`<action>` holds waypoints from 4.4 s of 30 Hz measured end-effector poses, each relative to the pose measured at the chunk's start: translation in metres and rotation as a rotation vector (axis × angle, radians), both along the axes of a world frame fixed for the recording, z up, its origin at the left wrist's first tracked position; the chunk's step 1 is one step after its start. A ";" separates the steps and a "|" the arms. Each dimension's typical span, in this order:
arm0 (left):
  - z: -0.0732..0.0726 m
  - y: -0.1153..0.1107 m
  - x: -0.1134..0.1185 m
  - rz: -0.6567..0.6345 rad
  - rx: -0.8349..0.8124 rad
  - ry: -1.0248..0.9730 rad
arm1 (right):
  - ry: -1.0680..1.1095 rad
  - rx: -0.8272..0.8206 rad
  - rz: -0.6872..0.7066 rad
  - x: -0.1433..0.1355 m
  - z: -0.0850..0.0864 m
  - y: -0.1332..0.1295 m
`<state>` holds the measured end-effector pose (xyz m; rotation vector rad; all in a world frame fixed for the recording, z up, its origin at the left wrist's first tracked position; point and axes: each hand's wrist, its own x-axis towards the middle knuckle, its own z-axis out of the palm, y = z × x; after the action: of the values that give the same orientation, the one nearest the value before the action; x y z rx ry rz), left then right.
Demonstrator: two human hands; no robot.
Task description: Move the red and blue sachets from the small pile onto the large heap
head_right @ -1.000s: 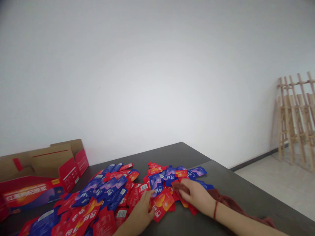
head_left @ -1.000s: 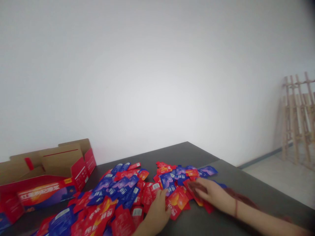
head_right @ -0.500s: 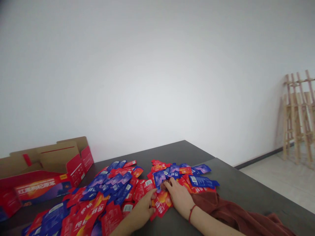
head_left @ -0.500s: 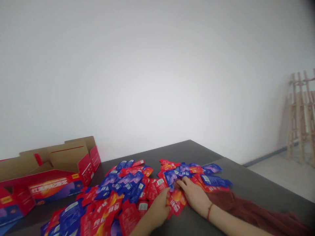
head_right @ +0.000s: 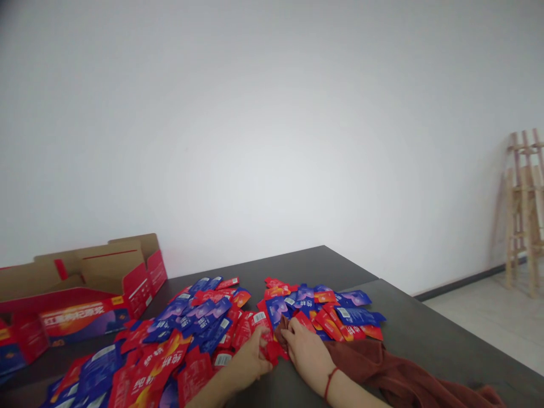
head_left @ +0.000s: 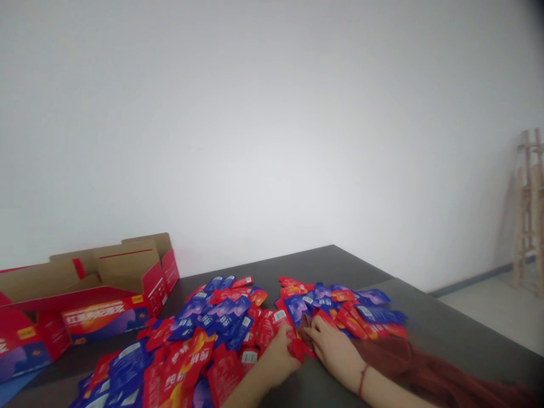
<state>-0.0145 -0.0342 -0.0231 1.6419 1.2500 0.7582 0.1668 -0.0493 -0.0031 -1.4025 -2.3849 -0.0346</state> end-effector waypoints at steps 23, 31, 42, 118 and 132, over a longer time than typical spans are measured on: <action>0.014 -0.017 0.002 0.031 0.278 0.501 | -0.156 0.042 0.078 -0.003 -0.002 -0.017; 0.021 -0.019 0.000 -0.013 0.245 0.464 | -0.055 0.007 -0.093 0.017 0.015 -0.005; 0.016 -0.022 0.002 0.049 0.262 0.448 | -0.109 0.006 0.153 0.002 0.008 -0.018; 0.050 -0.030 -0.008 -0.289 0.230 0.661 | -0.033 -0.118 -0.115 0.014 0.025 -0.007; 0.024 -0.042 0.024 -0.088 0.599 0.845 | 0.229 -0.214 0.020 0.024 0.011 -0.003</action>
<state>0.0098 -0.0758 0.0010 2.6586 1.5815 0.3861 0.1906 -0.0519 0.0083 -1.3902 -2.2632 0.3765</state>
